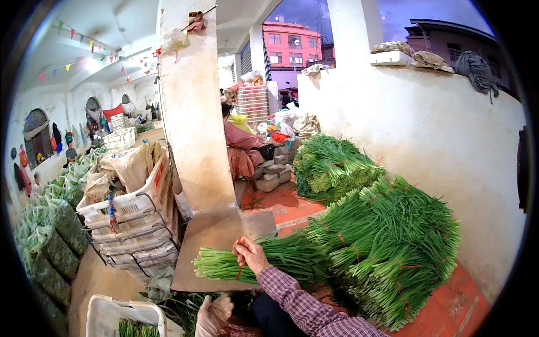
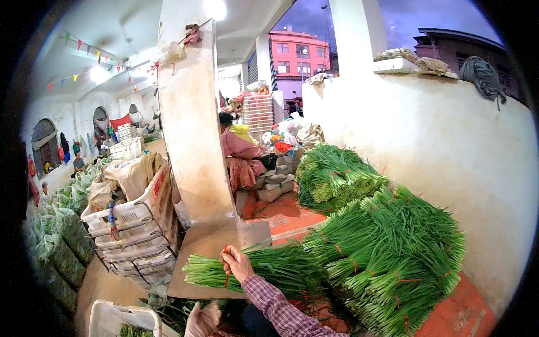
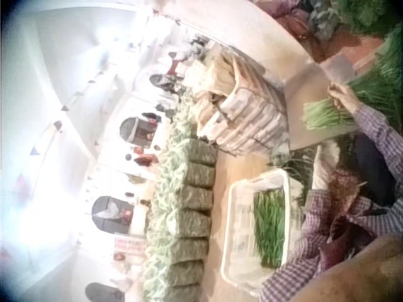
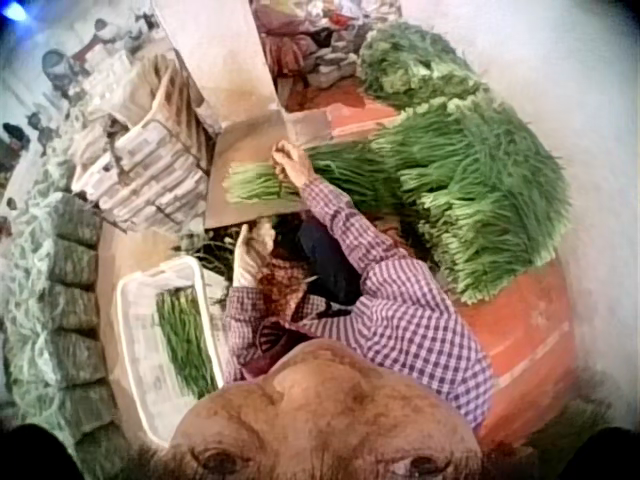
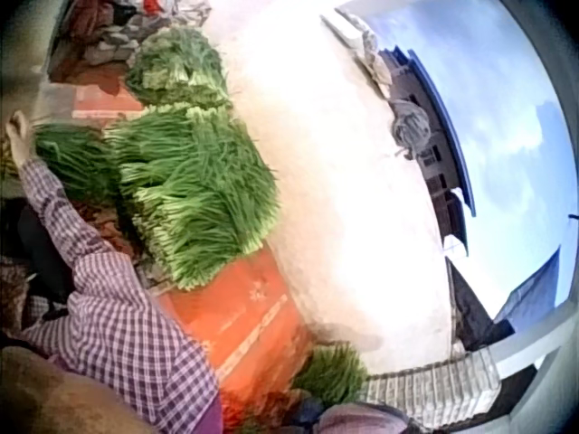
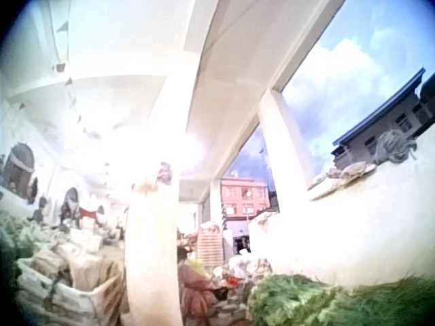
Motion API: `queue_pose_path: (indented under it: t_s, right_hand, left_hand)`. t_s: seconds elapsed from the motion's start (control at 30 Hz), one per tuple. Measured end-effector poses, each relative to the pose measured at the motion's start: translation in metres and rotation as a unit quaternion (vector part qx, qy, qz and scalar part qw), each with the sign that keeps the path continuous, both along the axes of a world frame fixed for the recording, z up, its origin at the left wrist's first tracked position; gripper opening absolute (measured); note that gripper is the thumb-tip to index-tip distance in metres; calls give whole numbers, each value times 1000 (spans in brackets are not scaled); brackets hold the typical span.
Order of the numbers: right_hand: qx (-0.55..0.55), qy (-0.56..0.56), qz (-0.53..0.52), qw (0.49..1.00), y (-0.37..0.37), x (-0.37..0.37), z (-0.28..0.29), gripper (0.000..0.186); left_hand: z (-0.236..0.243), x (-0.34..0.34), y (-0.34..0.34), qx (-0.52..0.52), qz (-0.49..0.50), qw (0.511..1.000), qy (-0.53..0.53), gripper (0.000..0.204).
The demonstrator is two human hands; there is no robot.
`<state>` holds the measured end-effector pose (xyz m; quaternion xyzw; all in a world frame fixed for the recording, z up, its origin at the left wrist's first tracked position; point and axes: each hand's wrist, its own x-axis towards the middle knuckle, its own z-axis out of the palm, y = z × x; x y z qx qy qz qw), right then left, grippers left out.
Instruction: The person sorts green onions from a white plastic crate, gathers them into a bunch, and secures the bunch with a red plastic tie.
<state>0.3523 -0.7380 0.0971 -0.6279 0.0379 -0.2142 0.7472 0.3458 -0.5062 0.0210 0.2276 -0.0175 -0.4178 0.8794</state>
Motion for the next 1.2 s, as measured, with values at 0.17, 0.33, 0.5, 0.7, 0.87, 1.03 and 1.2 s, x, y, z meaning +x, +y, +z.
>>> queue_pose_path:
  t_s: [0.17, 0.33, 0.5, 0.7, 0.87, 1.03, 1.2]
  right_hand:
    - [87, -100, 75, 988, 2, -35, 47, 12]
    - [22, -139, 218, 966, 26, -78, 86, 9]
    - [-172, -126, 336, 917, 33, -110, 93, 12]
    - [68, -21, 175, 982, 3, -86, 68, 11]
    - [135, -99, 116, 979, -33, -31, 102, 10]
    - [52, -135, 102, 984, -50, -1, 77, 9]
    - [72, -21, 26, 997, -82, 10, -74, 14]
  left_hand:
    - [6, -10, -53, -47, -171, 984, 19, 46]
    - [21, -14, -64, -172, -308, 934, -47, 51]
    - [77, -22, -49, -175, -255, 949, -54, 54]
    - [187, 15, -51, -107, -45, 983, -145, 58]
    - [218, 123, -68, 23, 57, 907, -417, 61]
    - [223, 101, -79, 64, 94, 864, -491, 73]
    - [117, 111, -78, 206, -44, 862, -461, 93]
